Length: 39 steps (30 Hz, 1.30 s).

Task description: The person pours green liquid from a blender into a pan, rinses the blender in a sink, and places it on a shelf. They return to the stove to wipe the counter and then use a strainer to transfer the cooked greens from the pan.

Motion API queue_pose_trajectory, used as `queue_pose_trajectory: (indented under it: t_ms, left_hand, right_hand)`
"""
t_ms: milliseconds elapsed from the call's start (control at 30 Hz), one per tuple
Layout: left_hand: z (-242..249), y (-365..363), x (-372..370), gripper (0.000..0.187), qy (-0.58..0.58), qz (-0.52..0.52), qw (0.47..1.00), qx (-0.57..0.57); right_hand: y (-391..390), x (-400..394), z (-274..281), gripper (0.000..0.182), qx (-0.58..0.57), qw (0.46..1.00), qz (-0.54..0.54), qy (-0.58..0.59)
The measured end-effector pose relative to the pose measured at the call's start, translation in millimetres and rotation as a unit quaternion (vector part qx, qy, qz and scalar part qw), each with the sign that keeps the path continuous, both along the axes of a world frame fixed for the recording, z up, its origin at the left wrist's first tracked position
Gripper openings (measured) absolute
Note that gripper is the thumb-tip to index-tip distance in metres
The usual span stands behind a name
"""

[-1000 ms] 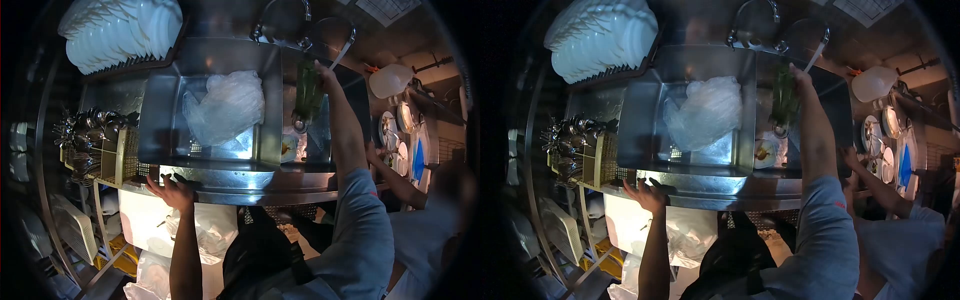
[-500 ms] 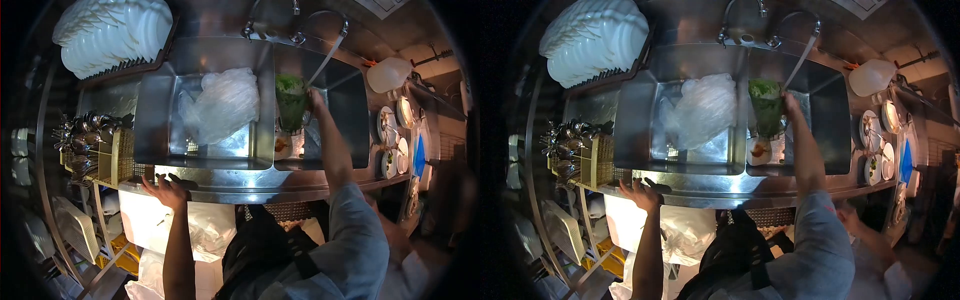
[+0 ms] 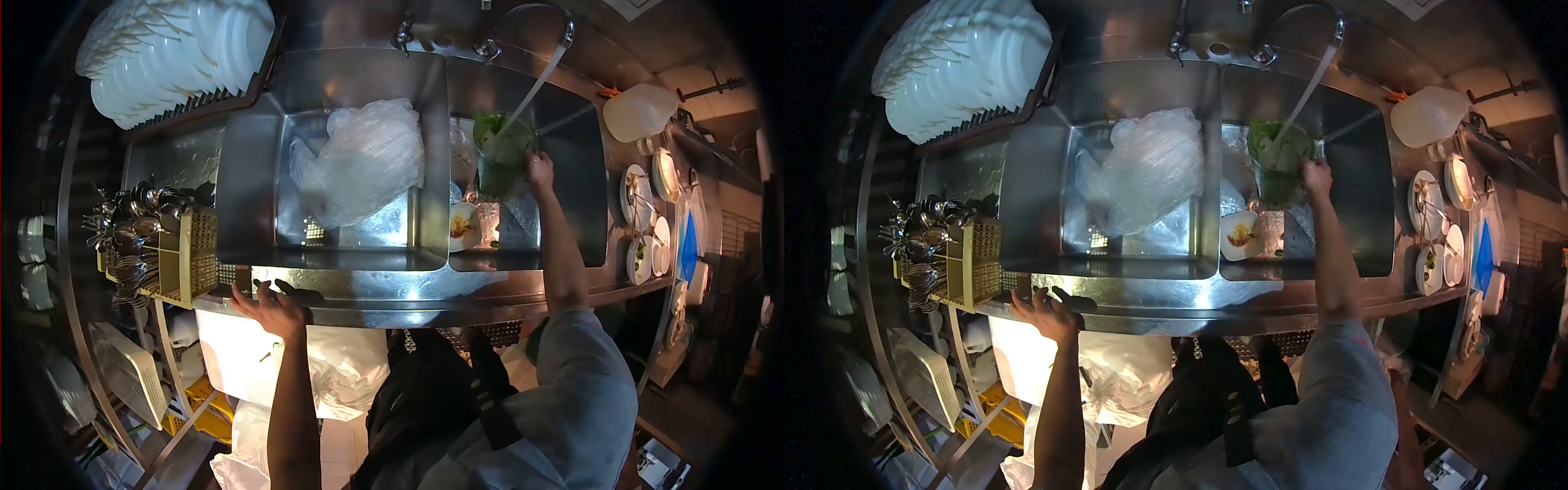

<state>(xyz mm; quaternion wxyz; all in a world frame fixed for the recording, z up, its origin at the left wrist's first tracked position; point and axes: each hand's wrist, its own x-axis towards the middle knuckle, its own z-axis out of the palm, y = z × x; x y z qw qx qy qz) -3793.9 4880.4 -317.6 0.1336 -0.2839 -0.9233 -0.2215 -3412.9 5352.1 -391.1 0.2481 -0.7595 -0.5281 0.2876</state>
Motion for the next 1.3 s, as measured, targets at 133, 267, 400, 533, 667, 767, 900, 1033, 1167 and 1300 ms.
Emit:
queue_pose_trajectory:
  t_ms: [133,267,400,533,667,767,900,1033,1167,1300]
  left_hand:
    - [0.0,0.3,-1.3,0.028,-0.013,-0.002,1.0,-0.016]
    - [3.2,0.1,-0.3,0.027,-0.014,-0.007,1.0,-0.016]
    - [-5.4,-1.4,-1.6,0.026,-0.006,-0.004,1.0,-0.009]
    - [-4.2,-3.8,-3.8,0.025,-0.014,0.002,1.0,-0.02]
    - [-3.2,0.3,-3.4,0.025,-0.005,-0.007,1.0,-0.003]
    - [8.6,3.2,-1.9,0.025,-0.014,-0.002,1.0,0.001]
    - [10.2,5.1,-3.1,0.024,-0.019,0.004,1.0,0.008]
    - [11.7,6.8,-1.0,0.024,-0.034,0.024,0.999,0.0]
    - [12.8,5.9,-1.3,0.024,-0.019,0.008,1.0,-0.006]
    - [13.9,5.0,-3.2,0.025,-0.029,-0.001,1.0,-0.008]
  right_hand:
    - [-28.8,1.6,74.2,0.054,-0.047,0.997,-0.016,-0.058]
    - [11.0,0.5,37.9,0.058,-0.03,0.994,0.087,-0.056]
    - [37.2,-66.9,55.7,0.045,-0.075,0.98,0.182,0.037]
    - [78.2,-106.1,26.1,0.048,-0.137,0.967,0.213,-0.034]
    - [69.4,-130.0,14.2,0.048,-0.126,0.869,0.414,-0.238]
    - [54.3,-136.6,-10.8,0.047,-0.213,0.787,0.456,-0.358]
    - [34.1,-124.7,-17.4,0.046,-0.286,0.644,0.507,-0.497]
    - [53.3,-84.9,-2.7,0.037,-0.238,0.589,0.591,-0.497]
    - [80.7,-63.2,34.1,0.039,-0.261,0.732,0.518,-0.357]
    - [79.8,-37.8,-11.3,0.045,-0.074,0.92,0.352,-0.156]
